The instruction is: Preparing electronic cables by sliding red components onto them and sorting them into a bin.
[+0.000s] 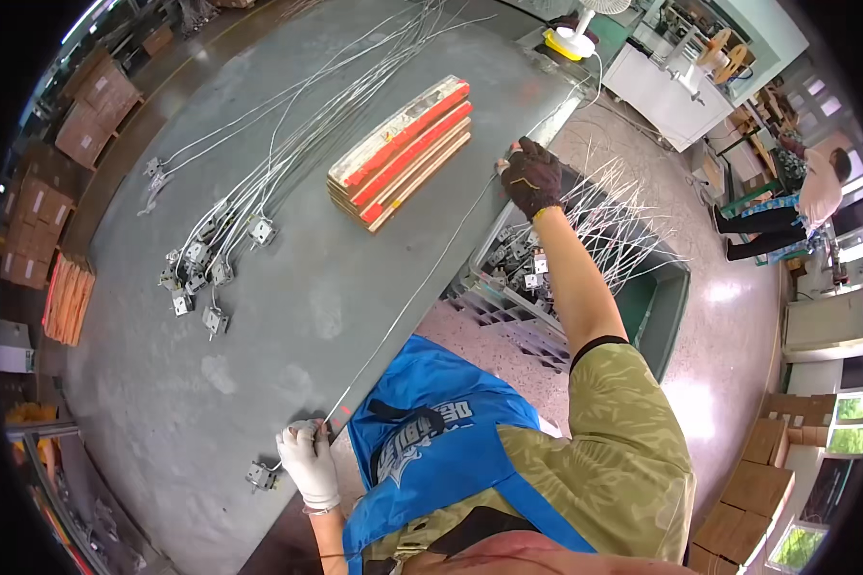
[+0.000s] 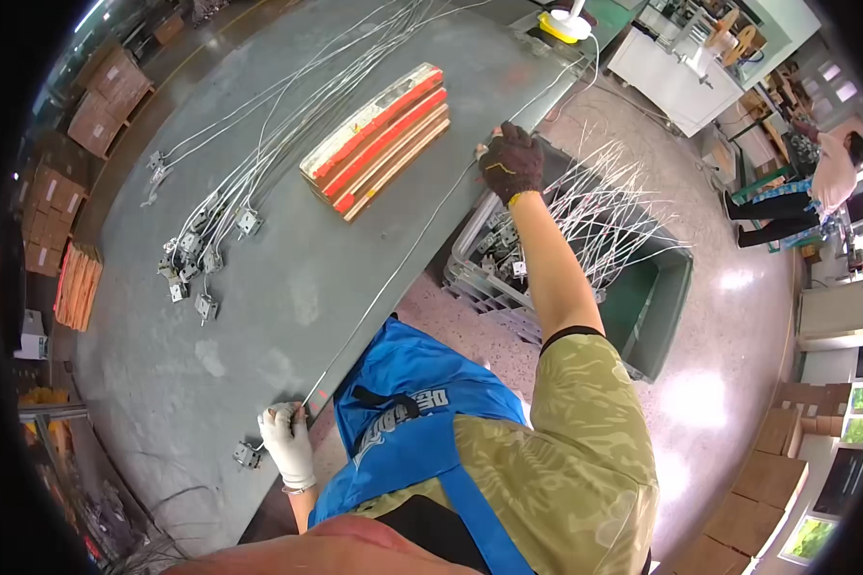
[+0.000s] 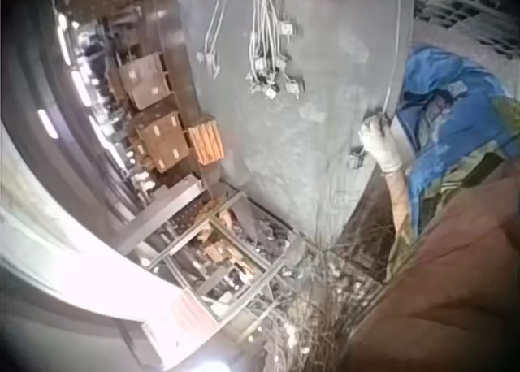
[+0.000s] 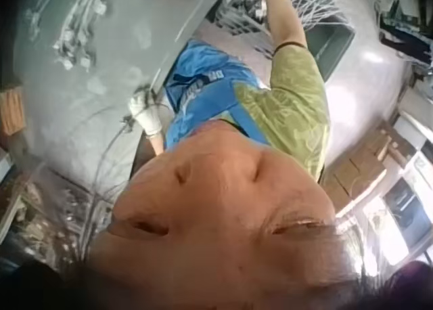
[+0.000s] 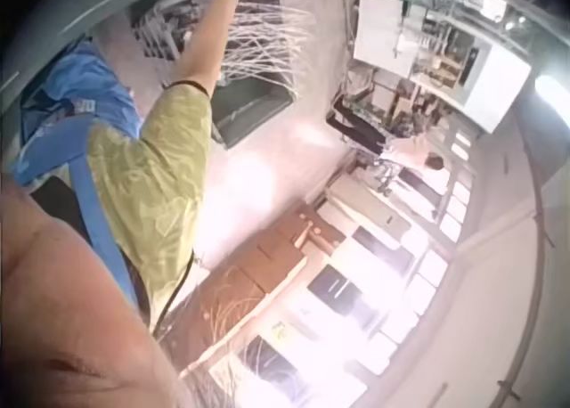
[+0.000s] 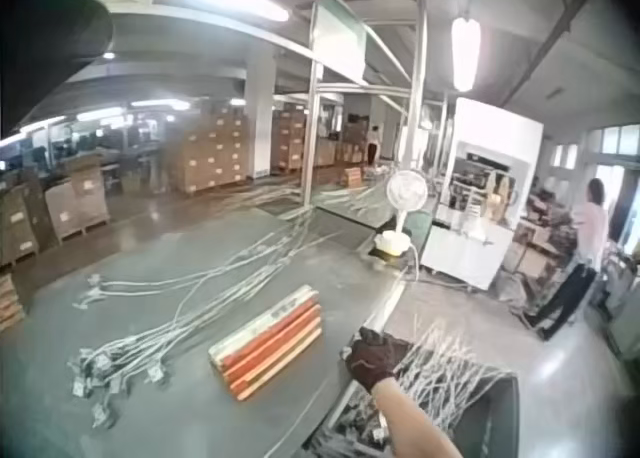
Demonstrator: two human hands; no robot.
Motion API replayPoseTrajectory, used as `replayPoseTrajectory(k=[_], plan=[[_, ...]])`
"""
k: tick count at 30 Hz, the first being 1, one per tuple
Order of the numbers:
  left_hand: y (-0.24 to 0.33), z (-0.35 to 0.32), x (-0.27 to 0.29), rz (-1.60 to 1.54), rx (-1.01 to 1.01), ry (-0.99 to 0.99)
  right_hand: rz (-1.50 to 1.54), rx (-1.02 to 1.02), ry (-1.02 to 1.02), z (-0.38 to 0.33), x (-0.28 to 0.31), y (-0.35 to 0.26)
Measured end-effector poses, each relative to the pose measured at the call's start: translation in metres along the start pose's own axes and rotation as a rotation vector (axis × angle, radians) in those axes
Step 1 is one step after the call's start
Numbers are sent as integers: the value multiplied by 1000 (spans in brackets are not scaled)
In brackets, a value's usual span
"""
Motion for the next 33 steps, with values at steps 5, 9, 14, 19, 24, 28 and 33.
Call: replayPoseTrajectory(k=[5, 9, 14, 19, 24, 28, 33], plan=[[8, 8, -4, 89, -43, -9, -13, -35, -57, 21, -8, 32], [6, -2, -1, 75, -6, -10, -29, -25, -99, 19, -3, 27], [15, -16, 3, 65, 106, -18, 12, 142, -201, 37, -23, 14], [11, 8, -1, 18, 64, 9, -11, 62, -256, 48, -31, 62], [8, -6, -5, 57, 112, -7, 103, 176, -120, 47, -35, 51], [10, -7, -3, 65, 100, -15, 87, 181, -180, 49, -36, 49], [11, -8, -2, 74, 89, -21, 170, 111, -156, 43, -30, 49]])
Point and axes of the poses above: each hand's wrist, its own z-axis towards the middle knuckle, its own x-axis out of the back of the hand, y = z × x, the point moved 2 cm from there along z, towards the middle knuckle, and after that the axes turned 9 degrees about -x, right-handed, at the moved point
